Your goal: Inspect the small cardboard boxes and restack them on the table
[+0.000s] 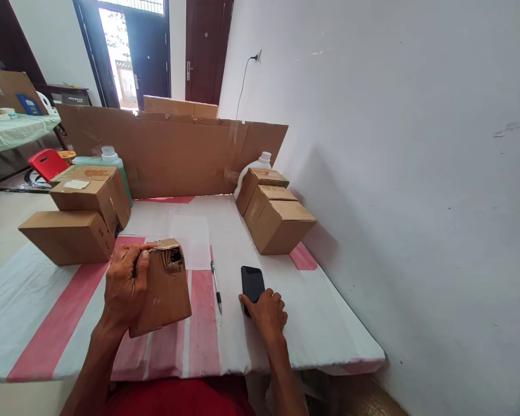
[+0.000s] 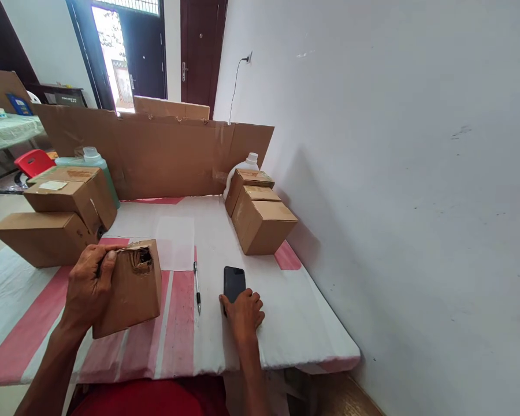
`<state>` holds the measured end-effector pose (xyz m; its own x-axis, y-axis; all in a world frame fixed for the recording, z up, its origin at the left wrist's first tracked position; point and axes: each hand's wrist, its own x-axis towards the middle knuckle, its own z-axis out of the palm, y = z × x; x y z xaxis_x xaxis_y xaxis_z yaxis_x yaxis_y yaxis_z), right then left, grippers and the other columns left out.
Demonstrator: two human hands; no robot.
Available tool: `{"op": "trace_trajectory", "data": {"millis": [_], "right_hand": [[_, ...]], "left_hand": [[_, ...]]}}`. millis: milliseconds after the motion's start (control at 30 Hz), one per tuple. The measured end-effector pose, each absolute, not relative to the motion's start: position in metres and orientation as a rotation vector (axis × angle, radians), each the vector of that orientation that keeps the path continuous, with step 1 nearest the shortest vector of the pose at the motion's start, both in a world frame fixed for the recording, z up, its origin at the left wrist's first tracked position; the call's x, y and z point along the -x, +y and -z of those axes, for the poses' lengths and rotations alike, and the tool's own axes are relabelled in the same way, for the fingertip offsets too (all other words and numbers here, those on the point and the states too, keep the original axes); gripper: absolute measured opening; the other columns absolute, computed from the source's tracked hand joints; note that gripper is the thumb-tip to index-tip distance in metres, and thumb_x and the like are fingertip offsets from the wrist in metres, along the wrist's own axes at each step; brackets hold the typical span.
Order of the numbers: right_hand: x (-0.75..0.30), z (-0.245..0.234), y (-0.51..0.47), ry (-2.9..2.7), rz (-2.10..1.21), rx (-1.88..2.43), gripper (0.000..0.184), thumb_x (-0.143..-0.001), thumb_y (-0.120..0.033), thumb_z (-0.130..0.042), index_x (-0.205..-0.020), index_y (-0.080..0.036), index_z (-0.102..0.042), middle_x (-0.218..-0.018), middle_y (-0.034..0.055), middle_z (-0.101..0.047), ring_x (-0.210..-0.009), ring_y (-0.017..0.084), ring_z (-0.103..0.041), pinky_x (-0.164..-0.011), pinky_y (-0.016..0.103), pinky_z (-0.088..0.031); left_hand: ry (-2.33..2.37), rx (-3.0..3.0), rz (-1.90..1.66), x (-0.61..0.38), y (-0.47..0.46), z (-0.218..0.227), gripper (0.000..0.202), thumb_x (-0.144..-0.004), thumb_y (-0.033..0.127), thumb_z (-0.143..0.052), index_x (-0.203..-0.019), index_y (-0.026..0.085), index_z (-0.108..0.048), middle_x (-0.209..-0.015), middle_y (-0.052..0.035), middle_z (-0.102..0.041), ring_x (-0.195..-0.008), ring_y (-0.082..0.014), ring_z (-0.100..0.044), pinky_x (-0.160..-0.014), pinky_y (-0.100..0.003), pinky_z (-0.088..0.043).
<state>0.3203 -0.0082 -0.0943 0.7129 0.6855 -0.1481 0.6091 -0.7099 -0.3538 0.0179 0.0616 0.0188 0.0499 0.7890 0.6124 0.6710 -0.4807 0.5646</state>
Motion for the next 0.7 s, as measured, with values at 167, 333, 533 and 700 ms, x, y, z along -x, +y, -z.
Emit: {"op": "trace_trajectory", "data": {"millis": [167, 333, 533, 700], "right_hand": [[-0.331, 0.107, -0.008, -0.929, -0.55, 2.441, 0.061, -0.067, -0.052, -0.079, -0.108, -0.009, -0.065, -0.113, 0.0278, -0.071, -0.109, 0.043, -0.067, -0.085, 0.047, -0.053], [-0.332, 0.11, -0.018, -0.938, -0.761, 2.076, 0.042, -0.07, -0.055, -0.069, -0.089, -0.018, -0.066, -0.083, 0.0095, -0.076, -0.084, 0.032, -0.074, -0.075, 0.04, -0.057], [-0.301, 0.065, -0.048, -0.363, -1.38, 1.124, 0.067, -0.069, -0.04, -0.09, -0.127, -0.019, -0.063, -0.125, 0.0107, -0.075, -0.106, 0.031, -0.075, -0.09, 0.046, -0.061], [-0.241, 0.002, -0.05, -0.422, -1.666, 0.767, 0.048, -0.079, -0.047, -0.085, -0.113, -0.016, -0.075, -0.116, 0.0151, -0.078, -0.087, 0.026, -0.077, -0.073, 0.037, -0.063]], "left_hand": [[1.518, -2.133, -1.447, -0.019, 0.058, -0.017, 0.029, -0.103, 0.031, -0.042, -0.103, 0.02, -0.069, -0.1, -0.0061, -0.064, -0.095, -0.0238, -0.06, -0.089, -0.037, -0.045], [1.491, -2.057, -1.464, -0.022, 0.056, -0.014, 0.028, -0.103, 0.031, -0.043, -0.103, 0.021, -0.07, -0.1, -0.0058, -0.066, -0.098, -0.0239, -0.06, -0.091, -0.038, -0.045], [1.435, -2.063, -1.424, -0.023, 0.051, -0.014, 0.027, -0.105, 0.027, -0.042, -0.106, 0.023, -0.069, -0.105, -0.0055, -0.068, -0.102, -0.0234, -0.059, -0.094, -0.039, -0.044], [1.42, -2.058, -1.429, -0.022, 0.049, -0.014, 0.026, -0.105, 0.028, -0.042, -0.106, 0.022, -0.068, -0.103, -0.0057, -0.067, -0.102, -0.0236, -0.06, -0.095, -0.039, -0.044]]}}
